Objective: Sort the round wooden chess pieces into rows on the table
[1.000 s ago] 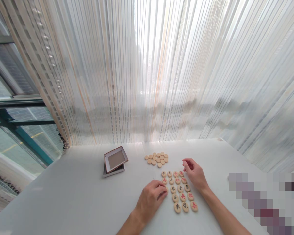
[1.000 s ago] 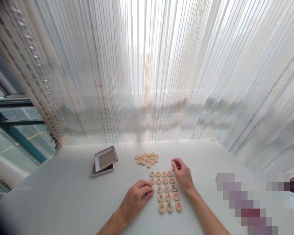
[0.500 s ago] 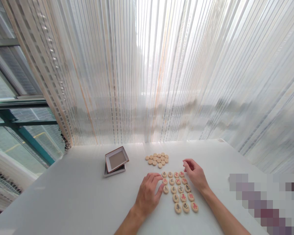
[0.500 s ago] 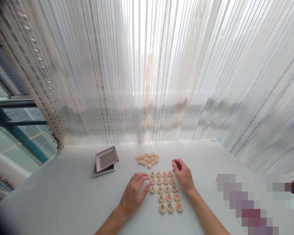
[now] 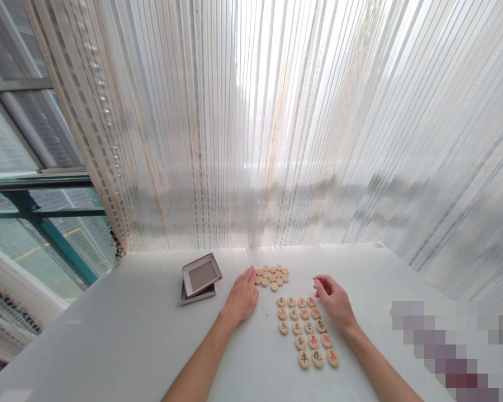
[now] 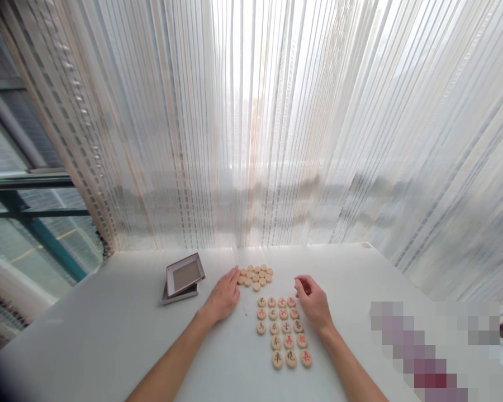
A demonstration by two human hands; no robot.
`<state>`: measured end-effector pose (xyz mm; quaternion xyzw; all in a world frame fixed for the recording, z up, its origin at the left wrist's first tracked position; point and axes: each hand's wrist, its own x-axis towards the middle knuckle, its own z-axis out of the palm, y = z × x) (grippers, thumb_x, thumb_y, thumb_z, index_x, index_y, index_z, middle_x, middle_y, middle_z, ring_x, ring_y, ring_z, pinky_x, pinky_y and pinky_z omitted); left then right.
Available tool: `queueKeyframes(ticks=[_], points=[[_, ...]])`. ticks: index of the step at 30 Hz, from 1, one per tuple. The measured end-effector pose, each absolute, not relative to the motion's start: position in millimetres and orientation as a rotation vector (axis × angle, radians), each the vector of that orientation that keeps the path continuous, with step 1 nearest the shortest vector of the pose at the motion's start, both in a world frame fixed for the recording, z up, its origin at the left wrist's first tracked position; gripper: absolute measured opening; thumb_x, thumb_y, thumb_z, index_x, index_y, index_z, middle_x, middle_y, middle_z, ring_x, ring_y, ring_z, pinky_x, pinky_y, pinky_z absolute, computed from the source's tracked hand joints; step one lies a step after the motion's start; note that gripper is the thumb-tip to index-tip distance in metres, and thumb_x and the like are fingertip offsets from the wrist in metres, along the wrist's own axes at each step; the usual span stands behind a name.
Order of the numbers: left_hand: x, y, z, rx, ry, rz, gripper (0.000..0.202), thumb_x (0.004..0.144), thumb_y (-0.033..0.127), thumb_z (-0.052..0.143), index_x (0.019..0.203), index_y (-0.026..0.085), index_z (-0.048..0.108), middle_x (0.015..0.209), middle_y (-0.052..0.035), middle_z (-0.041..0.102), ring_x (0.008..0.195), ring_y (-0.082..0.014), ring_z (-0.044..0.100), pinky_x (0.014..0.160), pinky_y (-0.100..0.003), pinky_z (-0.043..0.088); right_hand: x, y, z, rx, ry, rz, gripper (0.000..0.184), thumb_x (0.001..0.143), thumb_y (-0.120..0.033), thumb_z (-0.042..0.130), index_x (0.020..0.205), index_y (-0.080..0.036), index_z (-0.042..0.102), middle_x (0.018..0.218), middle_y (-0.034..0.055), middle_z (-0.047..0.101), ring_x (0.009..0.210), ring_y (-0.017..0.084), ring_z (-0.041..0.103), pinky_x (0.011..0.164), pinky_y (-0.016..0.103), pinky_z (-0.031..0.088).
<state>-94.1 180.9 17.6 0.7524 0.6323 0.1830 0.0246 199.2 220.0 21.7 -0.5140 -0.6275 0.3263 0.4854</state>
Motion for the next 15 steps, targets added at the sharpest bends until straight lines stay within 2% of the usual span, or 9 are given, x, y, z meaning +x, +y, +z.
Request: queueKeyframes(ticks=[3,6,9,12,15], points=[[-96.3,176.6,15.3,2.342,1.999,0.568,0.052,0.096,0.018,0.037,0.147,0.009,0.041,0.157,-0.0151,0.039,0.144,-0.0256,0.038,0.119,-0.043,0.031,199.0,220.1,22.4,-1.247,-1.532,0.790,0.032,0.088,-0.051,0.058,0.094,-0.021,0.066,0.076,0.0022,0.069,0.065,0.020,0.066,0.067,0.033,0.055],[-97.8,166.6,19.1,2.328,2.066,0.572,0.043,0.099,0.017,0.037,0.139,0.014,0.052,0.146,-0.0133,0.055,0.133,-0.0241,0.052,0.112,-0.041,0.041,199.0,220.6,22.2,-1.246,-1.533,0.784,0.032,0.087,-0.051,0.059,0.095,-0.021,0.067,0.077,0.0022,0.069,0.064,0.020,0.065,0.066,0.032,0.054],[-99.4,157.3,28.0,2.317,2.098,0.547,0.034,0.100,0.014,0.039,0.124,0.018,0.062,0.124,-0.0125,0.070,0.116,-0.0238,0.063,0.102,-0.039,0.048,198.9,220.6,22.2,-1.245,-1.533,0.783,0.033,0.086,-0.052,0.059,0.095,-0.021,0.067,0.077,0.0024,0.070,0.063,0.020,0.065,0.066,0.033,0.054],[-98.3,149.0,37.7,2.337,2.111,0.507,0.028,0.099,0.013,0.042,0.112,0.019,0.066,0.107,-0.0114,0.072,0.106,-0.0246,0.065,0.095,-0.038,0.050,198.4,219.6,23.2,-1.241,-1.534,0.781,0.033,0.086,-0.053,0.058,0.094,-0.021,0.067,0.077,0.0023,0.070,0.063,0.020,0.066,0.066,0.032,0.054],[-93.0,139.7,44.9,2.379,2.103,0.462,0.025,0.097,0.009,0.045,0.101,0.018,0.068,0.099,-0.0103,0.071,0.100,-0.0245,0.065,0.092,-0.038,0.050,197.5,218.2,25.0,-1.238,-1.537,0.771,0.033,0.087,-0.052,0.058,0.094,-0.021,0.067,0.076,0.0022,0.070,0.064,0.020,0.066,0.065,0.032,0.054]])
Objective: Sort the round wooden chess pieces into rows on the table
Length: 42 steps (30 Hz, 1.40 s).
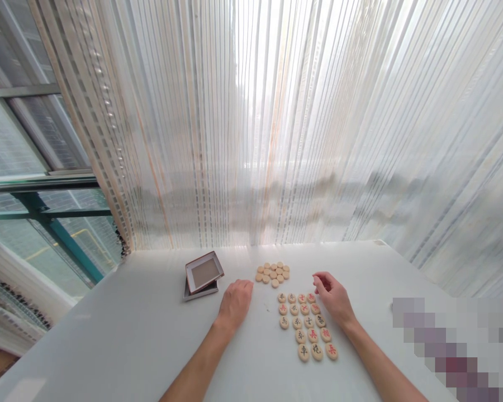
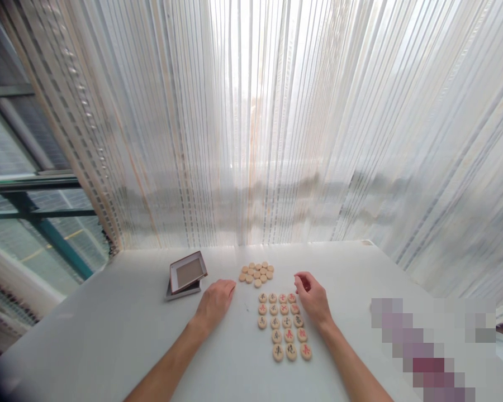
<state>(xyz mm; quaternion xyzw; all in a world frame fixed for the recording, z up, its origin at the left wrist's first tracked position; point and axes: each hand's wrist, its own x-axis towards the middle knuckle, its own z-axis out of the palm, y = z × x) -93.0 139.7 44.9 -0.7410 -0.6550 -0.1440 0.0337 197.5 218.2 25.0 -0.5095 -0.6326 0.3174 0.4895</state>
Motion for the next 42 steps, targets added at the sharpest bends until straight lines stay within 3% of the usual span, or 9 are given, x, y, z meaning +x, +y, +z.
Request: queueKeyframes(ticks=[4,8,11,15,20,31,34,38,42], points=[[-84.5,124.3,48.3,-2.314,-1.960,-0.374,0.028,0.089,-0.001,0.048,0.093,0.018,0.069,0.103,-0.0094,0.067,0.094,-0.0228,0.064,0.089,-0.037,0.050,196.5,215.2,27.8,-1.231,-1.543,0.743,0.031,0.087,-0.051,0.058,0.093,-0.021,0.066,0.075,0.0020,0.069,0.063,0.020,0.066,0.065,0.032,0.055],[-79.1,110.8,49.2,-2.335,-2.007,-0.415,0.030,0.091,0.001,0.045,0.096,0.018,0.068,0.108,-0.0085,0.066,0.087,-0.0192,0.066,0.079,-0.030,0.054,194.5,207.1,33.0,-1.204,-1.580,0.709,0.030,0.088,-0.050,0.058,0.093,-0.022,0.066,0.077,0.0032,0.070,0.067,0.021,0.065,0.068,0.033,0.055],[-72.8,106.9,54.1,-2.452,-1.943,-0.669,0.025,0.095,0.007,0.048,0.102,0.021,0.068,0.112,-0.0057,0.066,0.089,-0.0180,0.068,0.080,-0.029,0.056,188.8,195.3,38.9,-1.162,-1.683,0.658,0.030,0.091,-0.050,0.055,0.095,-0.022,0.066,0.080,0.0048,0.070,0.071,0.022,0.064,0.069,0.033,0.054],[-58.7,110.2,59.5,-2.627,-1.735,-1.151,0.019,0.092,0.011,0.056,0.102,0.023,0.067,0.113,-0.0027,0.066,0.094,-0.0162,0.067,0.089,-0.028,0.055,176.4,175.5,46.8,-1.080,-1.821,0.655,0.029,0.096,-0.048,0.050,0.096,-0.023,0.066,0.082,0.0061,0.070,0.073,0.022,0.064,0.057,0.030,0.052],[-47.2,111.4,45.8,-2.627,-1.712,-1.528,0.017,0.088,0.009,0.060,0.097,0.022,0.067,0.108,-0.0028,0.066,0.086,-0.0148,0.066,0.083,-0.028,0.057,169.4,163.5,51.1,-0.936,-1.969,0.631,0.021,0.100,-0.036,0.047,0.097,-0.023,0.064,0.084,0.0041,0.067,0.077,0.020,0.063,0.071,0.030,0.055],[-39.7,99.4,24.5,-2.717,-1.621,-1.662,0.033,0.078,-0.004,0.059,0.096,0.022,0.067,0.112,-0.0024,0.068,0.099,-0.0162,0.067,0.092,-0.028,0.055,167.9,159.1,55.9,-0.828,-2.171,0.561,0.013,0.098,-0.023,0.052,0.102,-0.025,0.064,0.094,0.0047,0.068,0.091,0.021,0.064,0.082,0.035,0.052],[-38.9,99.0,27.3,-2.732,-1.611,-1.748,0.028,0.082,0.001,0.061,0.099,0.022,0.069,0.113,-0.0034,0.069,0.101,-0.0179,0.067,0.091,-0.030,0.056,163.9,154.2,60.5,-0.809,-2.208,0.568,0.013,0.098,-0.022,0.051,0.101,-0.025,0.063,0.094,0.0044,0.068,0.091,0.021,0.064,0.082,0.034,0.052],[-36.1,99.5,29.2,-2.615,-1.804,-2.101,0.016,0.093,0.022,0.064,0.107,0.021,0.069,0.105,-0.0048,0.074,0.093,-0.0186,0.071,0.085,-0.030,0.059,160.9,149.2,61.3,-0.789,-2.237,0.557,0.009,0.097,-0.023,0.055,0.101,-0.025,0.063,0.095,0.0036,0.068,0.090,0.020,0.064,0.083,0.034,0.051],[-31.3,100.4,25.6,-2.520,-1.984,-2.357,0.022,0.094,0.036,0.064,0.104,0.018,0.070,0.096,-0.0065,0.077,0.088,-0.0209,0.074,0.077,-0.029,0.061,157.0,145.1,55.2,-0.766,-2.236,0.554,0.011,0.096,-0.022,0.058,0.104,-0.026,0.063,0.094,0.0029,0.067,0.088,0.019,0.063,0.081,0.033,0.051]])
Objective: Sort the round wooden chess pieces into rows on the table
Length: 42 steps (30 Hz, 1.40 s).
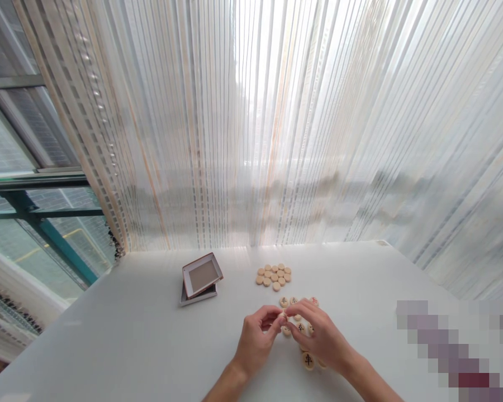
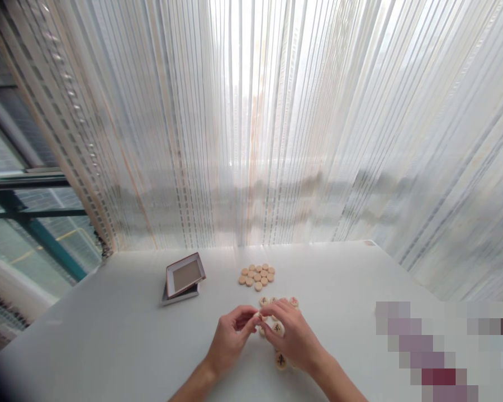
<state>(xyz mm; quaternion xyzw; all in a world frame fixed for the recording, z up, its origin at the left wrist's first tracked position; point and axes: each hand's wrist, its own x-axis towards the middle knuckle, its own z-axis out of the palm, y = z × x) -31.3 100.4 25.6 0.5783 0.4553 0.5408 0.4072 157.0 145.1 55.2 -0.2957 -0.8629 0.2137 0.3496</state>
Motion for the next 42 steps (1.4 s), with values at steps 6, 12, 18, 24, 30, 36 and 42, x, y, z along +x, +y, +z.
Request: queueKeyframes(ticks=[6,12,18,24,30,36,42], points=[[-26.0,97.1,29.6,1.431,1.105,1.359,0.028,0.096,0.039,0.061,0.113,0.019,0.070,0.111,-0.0094,0.075,0.096,-0.0237,0.073,0.081,-0.032,0.062,153.4,144.7,55.5,-0.752,-2.186,0.508,0.011,0.094,-0.017,0.058,0.100,-0.025,0.064,0.093,0.0040,0.066,0.087,0.019,0.064,0.080,0.032,0.051],[-23.6,92.4,36.8,1.609,1.111,1.369,0.029,0.102,0.031,0.050,0.126,0.022,0.062,0.121,-0.0083,0.071,0.108,-0.0229,0.069,0.096,-0.037,0.058,155.7,145.6,55.7,-0.758,-2.168,0.548,0.014,0.096,-0.019,0.056,0.106,-0.025,0.063,0.091,0.0035,0.065,0.084,0.018,0.064,0.080,0.033,0.053],[-35.5,96.8,32.7,2.106,1.298,1.260,0.031,0.098,0.020,0.052,0.128,0.025,0.059,0.132,-0.0069,0.063,0.125,-0.0229,0.058,0.109,-0.043,0.048,172.3,162.5,57.7,-0.814,-2.007,0.485,0.013,0.098,-0.025,0.055,0.109,-0.025,0.062,0.096,0.0055,0.064,0.084,0.019,0.065,0.076,0.032,0.056],[-43.8,101.2,34.5,2.335,1.353,1.163,0.030,0.097,0.016,0.053,0.123,0.025,0.064,0.128,-0.0069,0.067,0.119,-0.0237,0.061,0.104,-0.045,0.051,189.0,178.5,59.8,-0.875,-1.942,0.350,0.014,0.097,-0.028,0.056,0.109,-0.024,0.063,0.095,0.0067,0.063,0.083,0.021,0.064,0.076,0.036,0.058],[-40.3,105.2,28.6,2.421,1.308,1.141,0.027,0.092,0.013,0.060,0.115,0.023,0.069,0.119,-0.0057,0.073,0.118,-0.0249,0.063,0.104,-0.047,0.048,192.8,180.7,59.6,-0.904,-1.936,0.306,0.014,0.098,-0.030,0.055,0.109,-0.024,0.062,0.097,0.0077,0.063,0.084,0.022,0.063,0.077,0.038,0.058],[-37.1,107.2,23.3,2.421,1.315,1.098,0.022,0.093,0.013,0.061,0.108,0.025,0.072,0.118,-0.0036,0.074,0.115,-0.0230,0.066,0.104,-0.046,0.046,190.9,180.1,60.2,-0.897,-1.950,0.291,0.014,0.098,-0.029,0.055,0.108,-0.023,0.062,0.095,0.0061,0.063,0.082,0.021,0.064,0.077,0.036,0.058],[-36.0,108.9,24.3,2.417,1.319,1.115,0.022,0.093,0.013,0.061,0.107,0.024,0.073,0.117,-0.0035,0.075,0.115,-0.0219,0.067,0.101,-0.042,0.048,189.7,178.2,61.1,-0.887,-1.957,0.290,0.015,0.098,-0.031,0.054,0.108,-0.024,0.063,0.093,0.0060,0.064,0.080,0.021,0.065,0.076,0.036,0.058]])
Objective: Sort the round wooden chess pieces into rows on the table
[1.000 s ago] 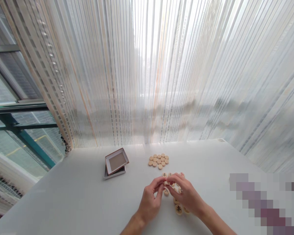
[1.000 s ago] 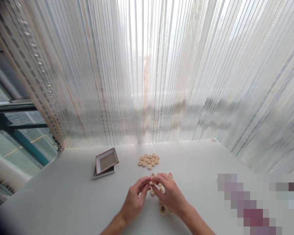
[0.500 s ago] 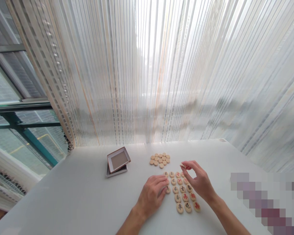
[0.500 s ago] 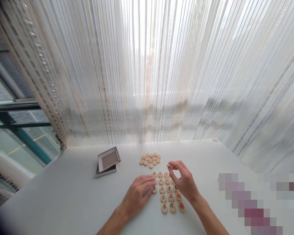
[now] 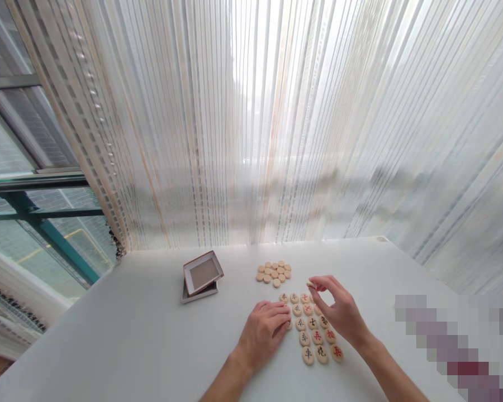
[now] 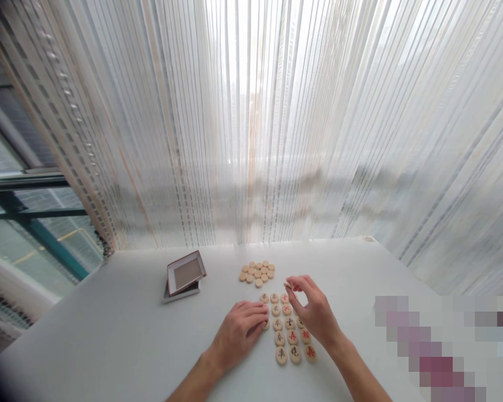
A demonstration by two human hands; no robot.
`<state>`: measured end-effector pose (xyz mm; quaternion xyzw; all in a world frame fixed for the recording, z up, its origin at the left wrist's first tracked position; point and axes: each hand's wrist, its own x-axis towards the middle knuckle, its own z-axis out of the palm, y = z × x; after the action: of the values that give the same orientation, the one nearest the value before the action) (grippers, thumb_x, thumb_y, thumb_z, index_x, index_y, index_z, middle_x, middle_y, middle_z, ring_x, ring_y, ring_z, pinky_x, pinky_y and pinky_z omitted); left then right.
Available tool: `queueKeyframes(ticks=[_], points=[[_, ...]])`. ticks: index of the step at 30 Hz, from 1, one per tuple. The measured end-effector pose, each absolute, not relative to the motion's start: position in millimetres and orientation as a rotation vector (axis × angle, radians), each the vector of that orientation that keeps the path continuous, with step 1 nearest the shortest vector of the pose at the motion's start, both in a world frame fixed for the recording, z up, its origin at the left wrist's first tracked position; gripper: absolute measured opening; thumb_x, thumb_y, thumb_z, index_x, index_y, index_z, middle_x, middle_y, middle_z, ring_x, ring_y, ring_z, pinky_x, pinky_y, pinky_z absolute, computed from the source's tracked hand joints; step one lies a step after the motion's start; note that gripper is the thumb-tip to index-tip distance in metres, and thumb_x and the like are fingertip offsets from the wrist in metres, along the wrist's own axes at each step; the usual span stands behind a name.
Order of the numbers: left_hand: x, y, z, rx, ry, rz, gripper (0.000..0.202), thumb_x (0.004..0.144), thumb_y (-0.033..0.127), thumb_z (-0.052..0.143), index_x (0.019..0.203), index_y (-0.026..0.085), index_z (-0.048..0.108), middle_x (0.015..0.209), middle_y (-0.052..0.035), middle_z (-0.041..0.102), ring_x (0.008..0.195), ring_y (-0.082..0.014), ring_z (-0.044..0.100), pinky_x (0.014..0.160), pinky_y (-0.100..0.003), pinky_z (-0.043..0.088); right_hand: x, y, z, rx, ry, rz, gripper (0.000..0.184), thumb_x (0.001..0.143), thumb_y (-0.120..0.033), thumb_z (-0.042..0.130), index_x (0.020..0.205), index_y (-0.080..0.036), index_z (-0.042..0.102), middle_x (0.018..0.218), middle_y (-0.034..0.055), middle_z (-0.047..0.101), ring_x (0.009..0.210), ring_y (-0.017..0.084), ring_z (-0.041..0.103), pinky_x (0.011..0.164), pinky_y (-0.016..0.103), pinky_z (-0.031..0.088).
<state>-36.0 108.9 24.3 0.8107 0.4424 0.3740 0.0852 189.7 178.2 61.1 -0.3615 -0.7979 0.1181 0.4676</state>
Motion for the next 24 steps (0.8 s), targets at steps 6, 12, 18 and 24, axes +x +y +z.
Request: queueKeyframes(ticks=[6,12,18,24], points=[[-35.3,108.4,25.7,2.419,1.308,1.132,0.021,0.093,0.014,0.060,0.107,0.023,0.073,0.115,-0.0055,0.075,0.114,-0.0235,0.067,0.099,-0.043,0.050,189.3,177.0,59.9,-0.899,-1.974,0.323,0.015,0.098,-0.030,0.054,0.109,-0.024,0.062,0.094,0.0068,0.064,0.082,0.021,0.064,0.076,0.036,0.058],[-36.3,107.1,30.8,2.435,1.296,1.203,0.025,0.095,0.015,0.057,0.114,0.023,0.071,0.116,-0.0076,0.075,0.113,-0.0242,0.067,0.097,-0.044,0.052,188.2,175.7,60.8,-0.891,-1.969,0.329,0.016,0.098,-0.032,0.053,0.109,-0.025,0.063,0.093,0.0064,0.064,0.081,0.021,0.065,0.076,0.037,0.058],[-35.6,103.6,33.6,2.351,1.320,1.330,0.023,0.095,0.016,0.056,0.112,0.024,0.071,0.110,-0.0073,0.075,0.106,-0.0228,0.068,0.094,-0.041,0.054,180.9,170.1,60.1,-0.881,-1.970,0.381,0.016,0.099,-0.032,0.053,0.108,-0.024,0.063,0.093,0.0065,0.065,0.080,0.021,0.066,0.074,0.035,0.059],[-32.7,99.4,34.9,2.238,1.328,1.419,0.021,0.097,0.019,0.054,0.111,0.024,0.068,0.104,-0.0079,0.072,0.098,-0.0224,0.067,0.088,-0.038,0.056,167.4,156.1,60.3,-0.828,-2.032,0.536,0.014,0.099,-0.031,0.053,0.105,-0.024,0.063,0.092,0.0060,0.065,0.080,0.020,0.066,0.074,0.033,0.059]])
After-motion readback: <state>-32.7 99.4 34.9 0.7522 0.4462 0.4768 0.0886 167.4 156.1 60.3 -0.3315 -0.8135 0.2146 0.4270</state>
